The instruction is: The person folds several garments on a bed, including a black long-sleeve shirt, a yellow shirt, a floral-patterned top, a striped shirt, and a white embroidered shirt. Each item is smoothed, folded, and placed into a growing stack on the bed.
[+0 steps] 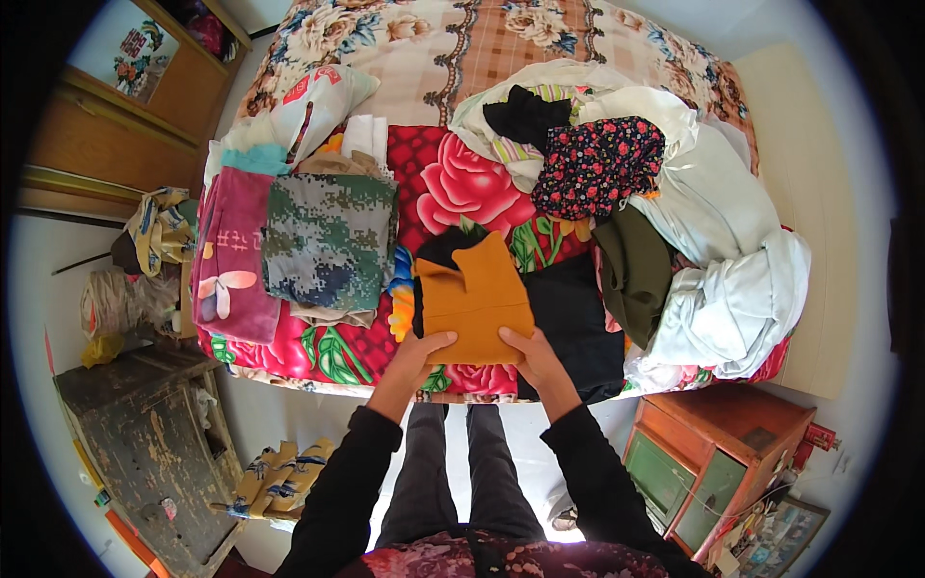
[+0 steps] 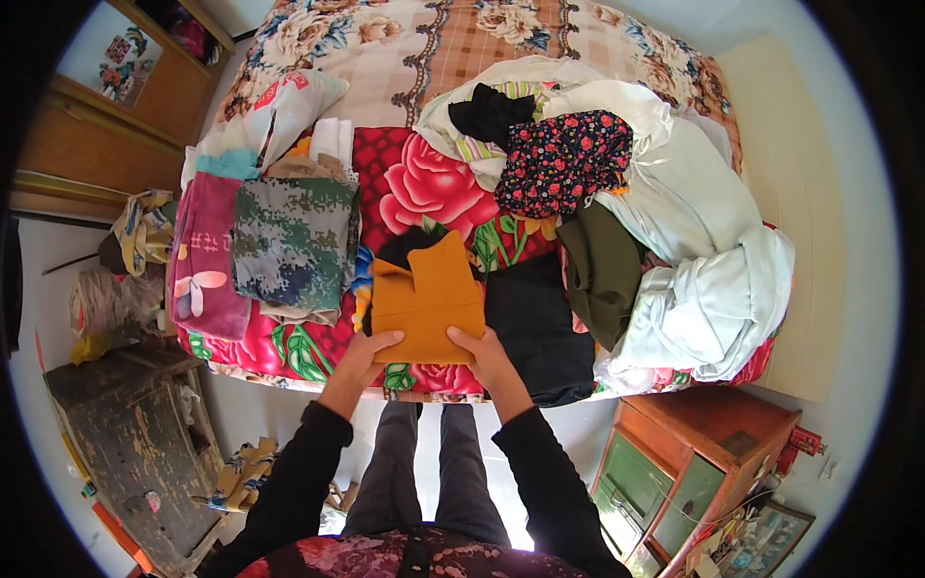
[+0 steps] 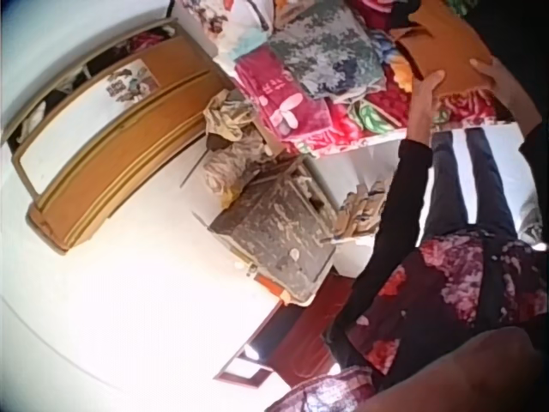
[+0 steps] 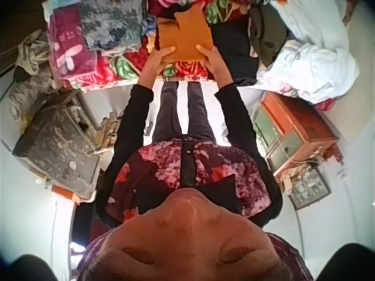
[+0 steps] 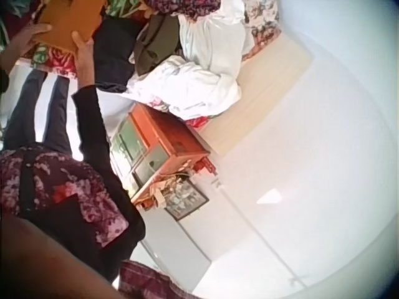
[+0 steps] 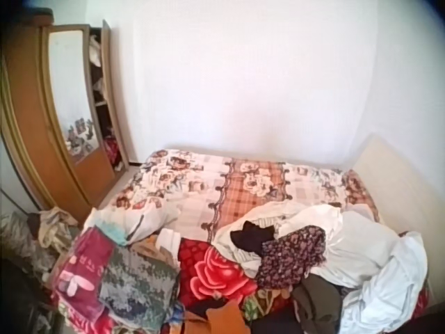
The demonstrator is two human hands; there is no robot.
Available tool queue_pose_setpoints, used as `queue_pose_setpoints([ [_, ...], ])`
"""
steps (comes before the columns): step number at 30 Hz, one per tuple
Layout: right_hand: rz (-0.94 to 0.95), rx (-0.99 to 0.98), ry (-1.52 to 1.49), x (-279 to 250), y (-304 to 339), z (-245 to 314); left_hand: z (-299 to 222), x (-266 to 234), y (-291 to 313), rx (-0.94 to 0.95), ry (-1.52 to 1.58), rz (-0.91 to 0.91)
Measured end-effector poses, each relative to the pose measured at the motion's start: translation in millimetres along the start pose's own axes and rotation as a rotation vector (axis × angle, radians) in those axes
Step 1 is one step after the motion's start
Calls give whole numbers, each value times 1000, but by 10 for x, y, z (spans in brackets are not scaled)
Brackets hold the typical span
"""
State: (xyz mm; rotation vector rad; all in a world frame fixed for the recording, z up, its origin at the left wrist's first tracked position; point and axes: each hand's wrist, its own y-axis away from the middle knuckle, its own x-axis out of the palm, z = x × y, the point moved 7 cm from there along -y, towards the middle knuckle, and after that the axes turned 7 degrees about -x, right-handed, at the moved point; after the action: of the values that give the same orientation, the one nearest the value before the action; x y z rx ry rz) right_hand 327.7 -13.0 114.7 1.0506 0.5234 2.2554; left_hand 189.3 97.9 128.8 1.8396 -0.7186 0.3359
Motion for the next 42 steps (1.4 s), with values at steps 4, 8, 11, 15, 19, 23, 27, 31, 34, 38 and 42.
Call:
queue_pose_setpoints([
  [4,18,-82,-25,287,193,239,-337,282,356,160,-142,23],
  [8,-151,227,-45,-193,239,-567,362,-269,98,-123,77,-156],
  [11,-270,411,-7,-332,495,-907,868,-619,130,-285,132,-217],
  [15,-290,399,12,-328,681,-958,912,-596,278,-271,53,-254],
  [19,-173,232,-262,-88,791,-802,345,23,696,60,-266,-170],
  [23,-114,386,-487,41,1090,-997,376,37,903,27,-85,-110],
  [27,-168,551,-281,119,1226,-1111,846,-535,938,-322,73,-186],
  [31,-152,551,-269,128,1308,-1111,759,-431,1067,-267,2,-167],
  [34,-26,397,-342,266,1378,-896,604,-166,1257,-54,-98,-123],
  [38,-14,333,-277,260,1591,-775,663,28,1495,-7,-127,-84],
  [42,-58,397,-243,217,1640,-814,881,-156,1467,-215,-10,-121],
])
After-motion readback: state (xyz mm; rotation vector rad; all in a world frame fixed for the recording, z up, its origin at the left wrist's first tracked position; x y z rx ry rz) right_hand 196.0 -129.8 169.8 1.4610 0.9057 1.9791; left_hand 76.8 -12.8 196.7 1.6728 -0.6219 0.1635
